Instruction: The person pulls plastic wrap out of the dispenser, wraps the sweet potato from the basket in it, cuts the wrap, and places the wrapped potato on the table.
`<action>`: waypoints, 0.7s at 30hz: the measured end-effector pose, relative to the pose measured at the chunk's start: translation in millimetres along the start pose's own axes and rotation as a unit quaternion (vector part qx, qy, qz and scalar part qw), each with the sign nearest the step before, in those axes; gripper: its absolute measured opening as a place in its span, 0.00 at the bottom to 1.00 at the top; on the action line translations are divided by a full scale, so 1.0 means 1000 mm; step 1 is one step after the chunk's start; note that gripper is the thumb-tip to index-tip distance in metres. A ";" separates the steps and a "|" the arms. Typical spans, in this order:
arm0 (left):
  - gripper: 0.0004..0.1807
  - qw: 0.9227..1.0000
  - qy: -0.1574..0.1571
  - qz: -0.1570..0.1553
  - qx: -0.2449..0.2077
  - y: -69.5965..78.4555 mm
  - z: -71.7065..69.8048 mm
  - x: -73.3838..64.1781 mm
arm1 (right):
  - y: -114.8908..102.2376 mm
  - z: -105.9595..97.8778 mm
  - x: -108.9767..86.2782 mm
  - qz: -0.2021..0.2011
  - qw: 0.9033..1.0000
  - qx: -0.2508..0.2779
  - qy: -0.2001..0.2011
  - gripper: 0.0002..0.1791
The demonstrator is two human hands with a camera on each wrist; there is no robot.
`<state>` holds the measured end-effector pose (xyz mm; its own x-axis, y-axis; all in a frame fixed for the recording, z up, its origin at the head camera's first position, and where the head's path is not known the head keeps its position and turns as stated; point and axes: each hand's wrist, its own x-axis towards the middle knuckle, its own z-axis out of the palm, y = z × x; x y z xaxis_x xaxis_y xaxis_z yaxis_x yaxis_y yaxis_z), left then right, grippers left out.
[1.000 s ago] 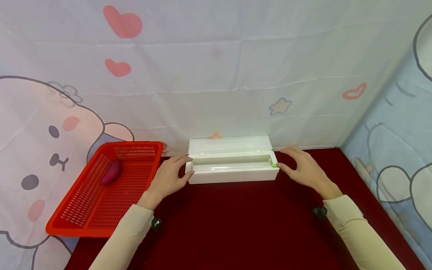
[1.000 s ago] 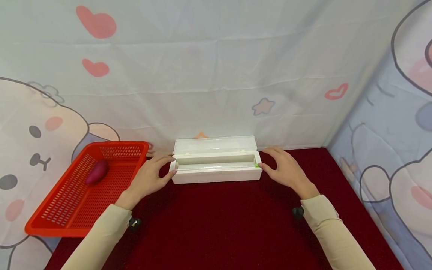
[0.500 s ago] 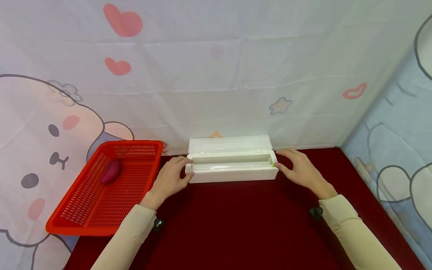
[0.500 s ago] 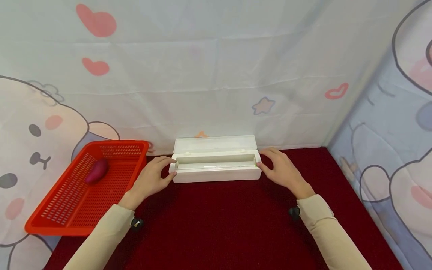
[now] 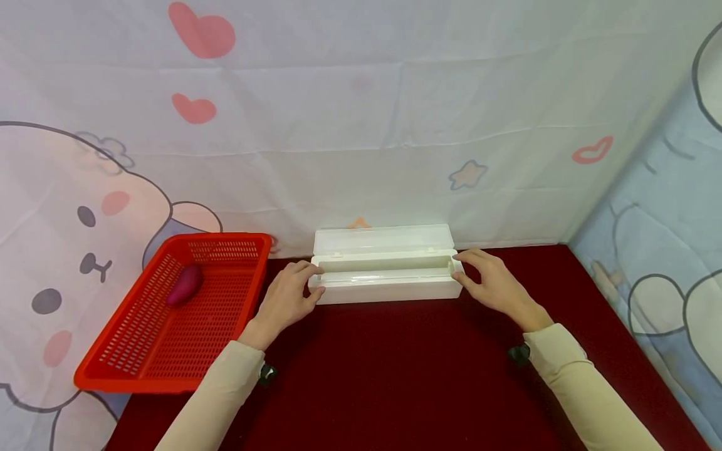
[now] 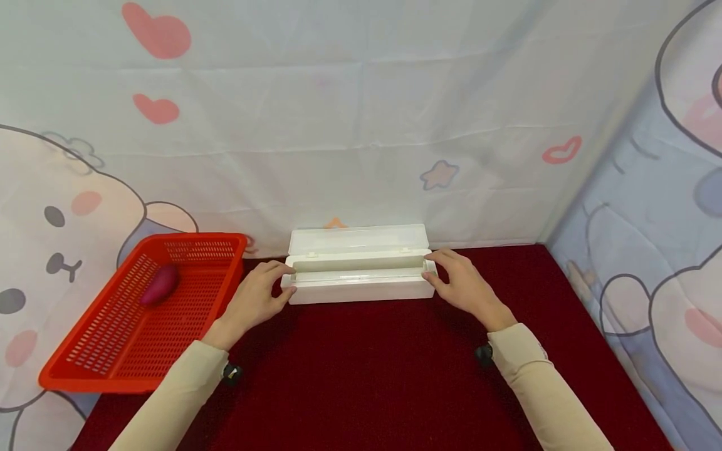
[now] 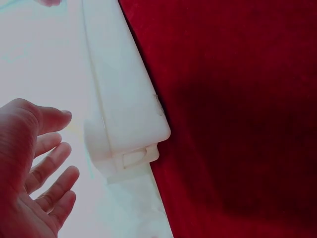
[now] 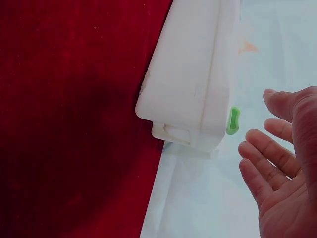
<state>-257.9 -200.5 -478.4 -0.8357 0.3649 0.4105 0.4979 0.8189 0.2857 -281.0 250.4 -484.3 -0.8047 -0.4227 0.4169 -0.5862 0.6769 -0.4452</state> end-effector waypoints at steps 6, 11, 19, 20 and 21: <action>0.18 1.000 -0.012 -0.008 0.003 0.001 0.002 0.000 | 0.000 0.004 0.002 0.004 1.000 -0.001 -0.010 0.23; 0.16 1.000 -0.007 -0.002 0.018 0.001 0.005 0.002 | -0.001 0.006 0.002 0.014 1.000 -0.007 -0.020 0.23; 0.10 0.999 0.010 0.010 0.040 -0.001 0.007 0.002 | 0.004 0.011 0.004 0.025 0.999 -0.004 -0.038 0.21; 0.10 0.999 0.010 0.012 0.044 -0.002 0.007 0.003 | 0.005 0.012 0.005 0.024 0.999 -0.003 -0.040 0.20; 0.09 0.999 0.009 0.013 0.048 -0.002 0.006 0.003 | 0.005 0.013 0.005 0.022 0.999 -0.003 -0.041 0.20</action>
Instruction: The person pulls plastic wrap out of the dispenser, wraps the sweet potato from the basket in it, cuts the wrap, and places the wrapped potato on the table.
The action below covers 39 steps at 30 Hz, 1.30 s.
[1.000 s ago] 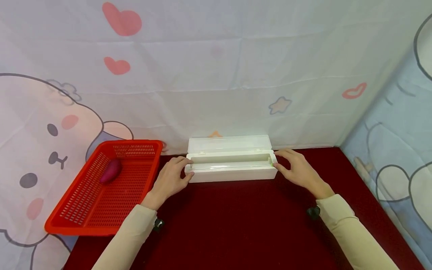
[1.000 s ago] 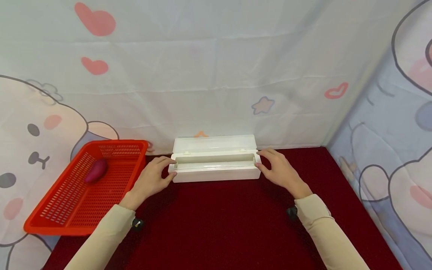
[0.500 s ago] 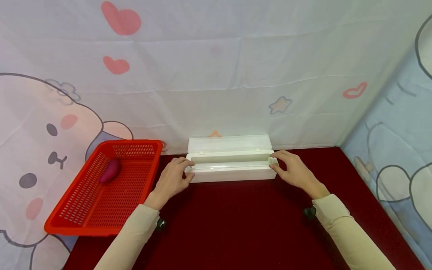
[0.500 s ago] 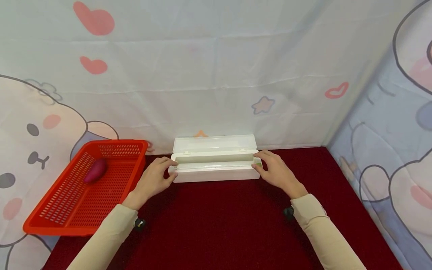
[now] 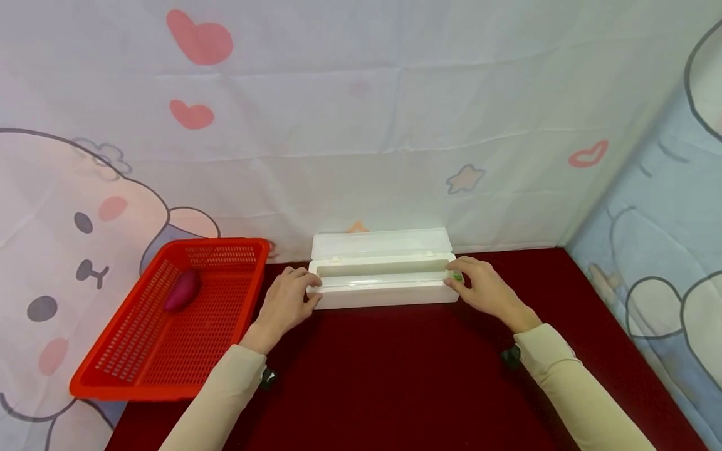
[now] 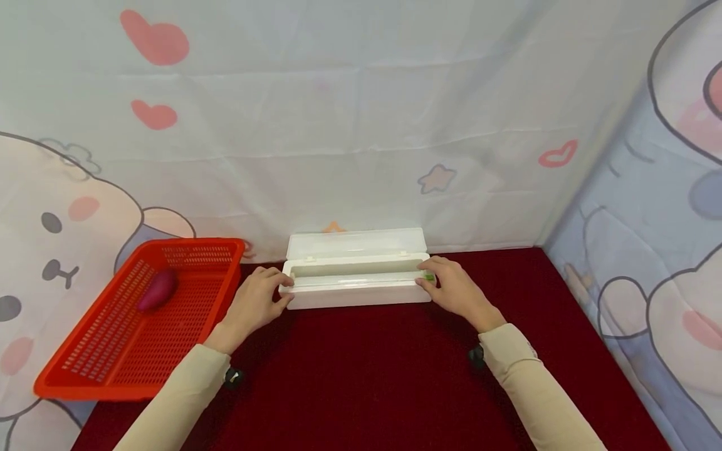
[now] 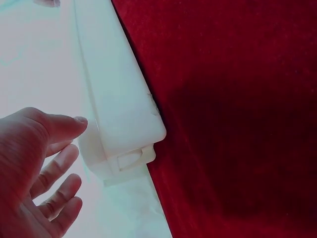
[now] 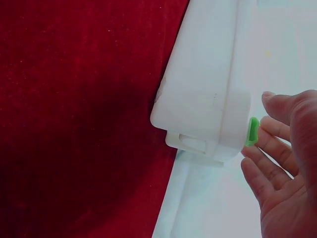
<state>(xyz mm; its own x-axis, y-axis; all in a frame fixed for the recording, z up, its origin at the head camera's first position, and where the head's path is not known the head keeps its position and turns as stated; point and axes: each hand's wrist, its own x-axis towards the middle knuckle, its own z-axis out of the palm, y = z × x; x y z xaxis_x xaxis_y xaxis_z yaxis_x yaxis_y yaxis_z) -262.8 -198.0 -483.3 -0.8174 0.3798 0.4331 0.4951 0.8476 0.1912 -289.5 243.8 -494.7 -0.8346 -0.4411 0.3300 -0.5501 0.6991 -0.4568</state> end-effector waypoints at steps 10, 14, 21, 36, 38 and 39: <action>0.07 1.000 -0.022 -0.001 0.020 -0.001 -0.003 0.004 | 0.000 0.002 0.002 -0.009 1.000 -0.013 0.007 0.16; 0.05 0.999 -0.028 -0.003 0.016 -0.001 -0.005 0.006 | -0.002 0.002 0.002 -0.005 1.000 -0.019 0.009 0.14; 0.02 1.000 -0.027 0.000 0.008 -0.004 -0.005 0.006 | -0.002 0.005 0.004 0.000 1.000 -0.026 0.018 0.11; 0.02 1.000 -0.020 -0.001 -0.003 -0.007 -0.004 0.009 | -0.006 0.006 0.004 0.021 0.999 -0.022 0.029 0.07; 0.02 1.000 -0.022 -0.005 -0.009 -0.007 -0.004 0.010 | -0.006 0.006 0.003 0.025 0.999 -0.023 0.030 0.08; 0.02 1.000 -0.022 -0.007 -0.012 -0.006 -0.004 0.010 | -0.006 0.007 0.003 0.026 0.999 -0.024 0.031 0.08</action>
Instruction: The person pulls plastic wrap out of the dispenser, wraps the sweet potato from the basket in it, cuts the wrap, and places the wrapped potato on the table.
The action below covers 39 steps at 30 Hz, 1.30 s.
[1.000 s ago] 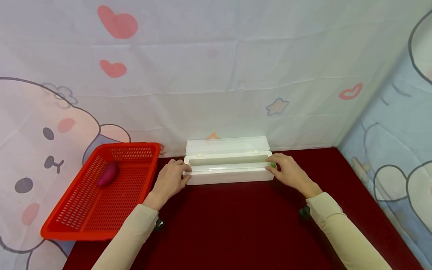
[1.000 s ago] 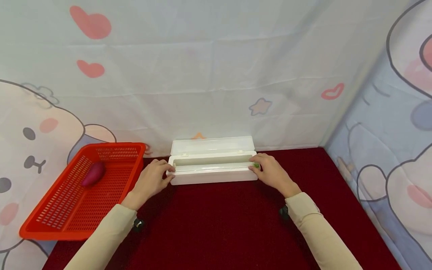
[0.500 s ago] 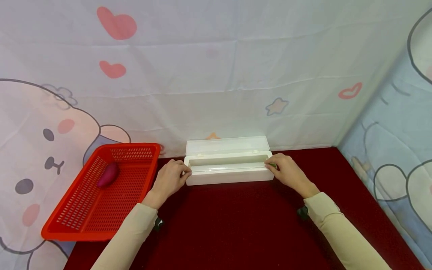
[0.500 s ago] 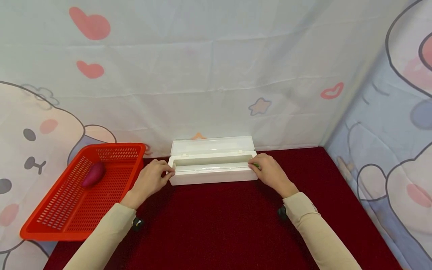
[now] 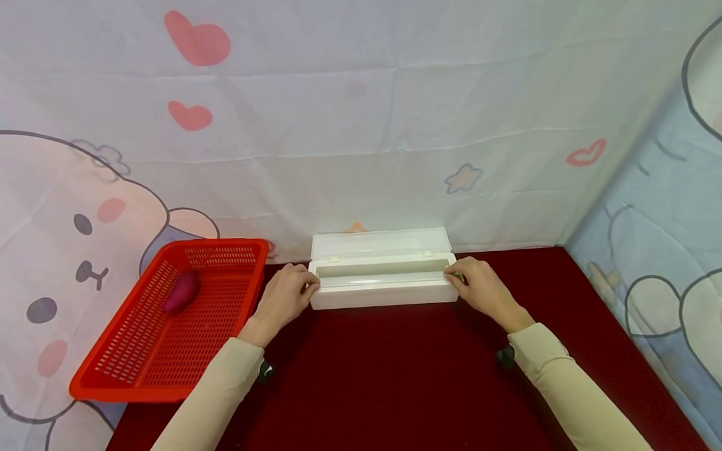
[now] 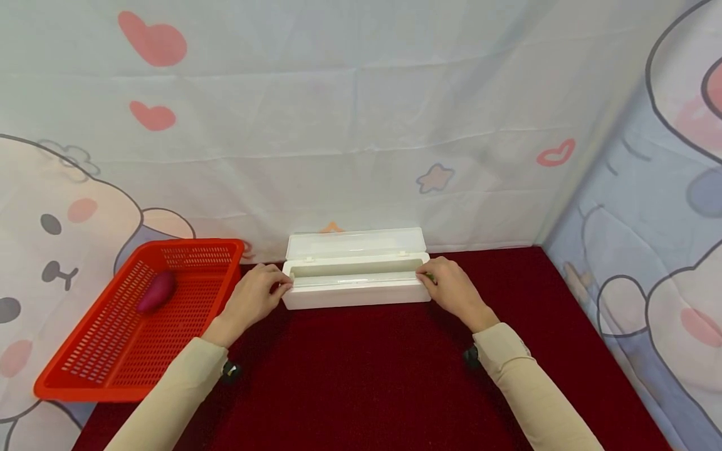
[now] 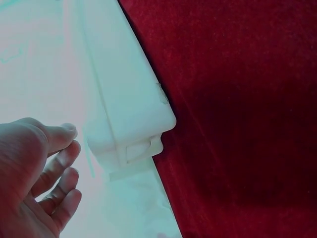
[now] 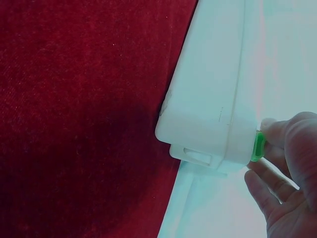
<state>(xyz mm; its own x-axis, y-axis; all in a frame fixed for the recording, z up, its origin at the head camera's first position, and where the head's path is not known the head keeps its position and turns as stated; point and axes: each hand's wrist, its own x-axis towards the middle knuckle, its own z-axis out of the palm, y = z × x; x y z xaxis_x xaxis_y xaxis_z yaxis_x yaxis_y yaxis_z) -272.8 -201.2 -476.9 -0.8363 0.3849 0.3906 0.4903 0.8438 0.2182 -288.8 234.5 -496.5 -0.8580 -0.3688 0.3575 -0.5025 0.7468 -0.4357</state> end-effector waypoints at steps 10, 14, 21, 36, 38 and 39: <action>0.03 1.000 0.001 -0.009 -0.009 0.000 -0.002 0.002 | 0.001 0.002 -0.002 -0.005 1.000 -0.001 0.017 0.06; 0.04 1.000 0.000 -0.013 -0.013 0.000 -0.002 0.002 | 0.001 0.001 -0.001 -0.010 1.000 0.003 0.019 0.06; 0.05 1.000 0.000 -0.016 -0.019 -0.002 -0.004 0.004 | 0.000 -0.001 0.002 -0.019 1.000 0.005 0.020 0.06; 0.05 0.999 0.018 -0.003 -0.027 0.000 -0.010 0.006 | -0.001 -0.009 0.002 -0.029 0.999 0.008 0.027 0.07; 0.05 0.999 0.020 -0.002 -0.028 0.000 -0.011 0.006 | -0.001 -0.010 0.002 -0.031 0.999 0.006 0.030 0.07; 0.05 0.999 0.020 -0.002 -0.029 0.000 -0.011 0.006 | -0.001 -0.010 0.001 -0.032 0.999 0.006 0.030 0.07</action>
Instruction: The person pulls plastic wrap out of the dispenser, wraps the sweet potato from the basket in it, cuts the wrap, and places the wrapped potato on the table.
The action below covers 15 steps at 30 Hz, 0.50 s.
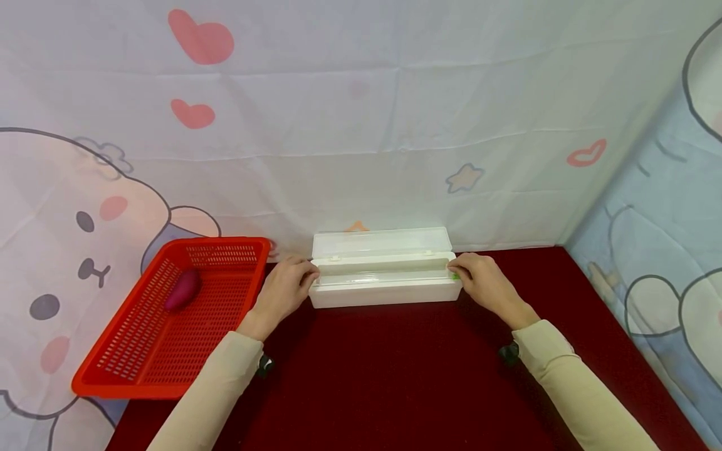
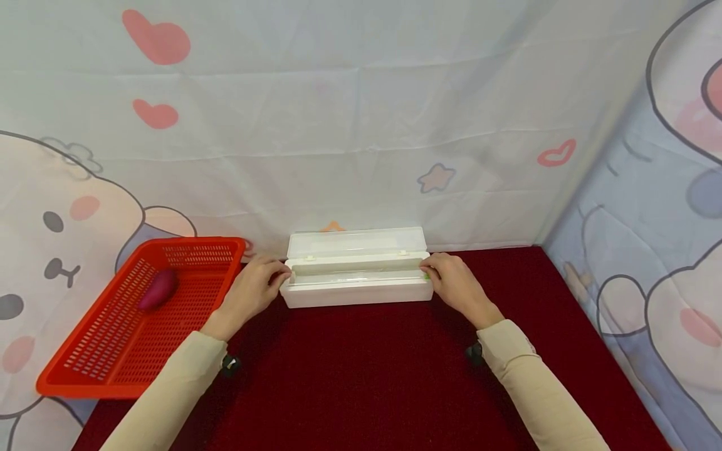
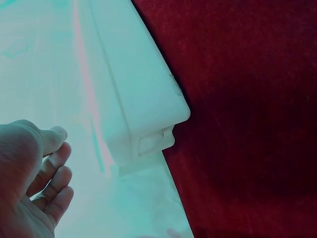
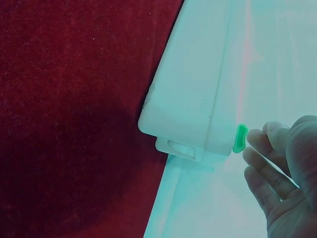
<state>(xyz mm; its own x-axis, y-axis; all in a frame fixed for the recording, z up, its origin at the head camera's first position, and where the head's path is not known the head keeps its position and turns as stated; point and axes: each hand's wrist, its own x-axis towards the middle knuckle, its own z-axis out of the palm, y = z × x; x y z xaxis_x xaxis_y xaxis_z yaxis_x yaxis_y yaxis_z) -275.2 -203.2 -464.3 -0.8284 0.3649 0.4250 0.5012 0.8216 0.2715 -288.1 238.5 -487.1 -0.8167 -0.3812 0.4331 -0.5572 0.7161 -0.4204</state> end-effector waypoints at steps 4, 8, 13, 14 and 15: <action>0.05 1.000 0.003 0.001 0.000 0.001 -0.002 0.000 | -0.001 -0.002 0.000 -0.001 1.000 0.004 -0.003 0.07; 0.05 1.000 0.006 0.004 0.002 0.002 -0.004 0.000 | -0.003 -0.005 0.000 0.000 1.000 0.007 -0.007 0.07; 0.06 1.000 0.010 0.004 0.005 0.004 -0.007 0.001 | -0.004 -0.008 0.000 -0.005 1.000 0.004 -0.002 0.06; 0.06 1.000 0.010 0.003 0.005 0.004 -0.007 0.001 | -0.005 -0.009 0.000 -0.007 1.000 0.002 0.000 0.06; 0.06 1.000 0.010 0.003 0.005 0.004 -0.008 0.001 | -0.005 -0.009 0.000 -0.009 1.000 0.002 0.002 0.06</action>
<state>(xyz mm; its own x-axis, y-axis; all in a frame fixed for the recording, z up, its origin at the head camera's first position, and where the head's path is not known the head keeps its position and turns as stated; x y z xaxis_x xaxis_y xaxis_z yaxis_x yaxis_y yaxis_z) -272.0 -202.6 -456.1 -0.8202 0.3606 0.4442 0.5035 0.8236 0.2610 -283.8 240.4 -477.6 -0.8062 -0.3909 0.4442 -0.5718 0.7076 -0.4152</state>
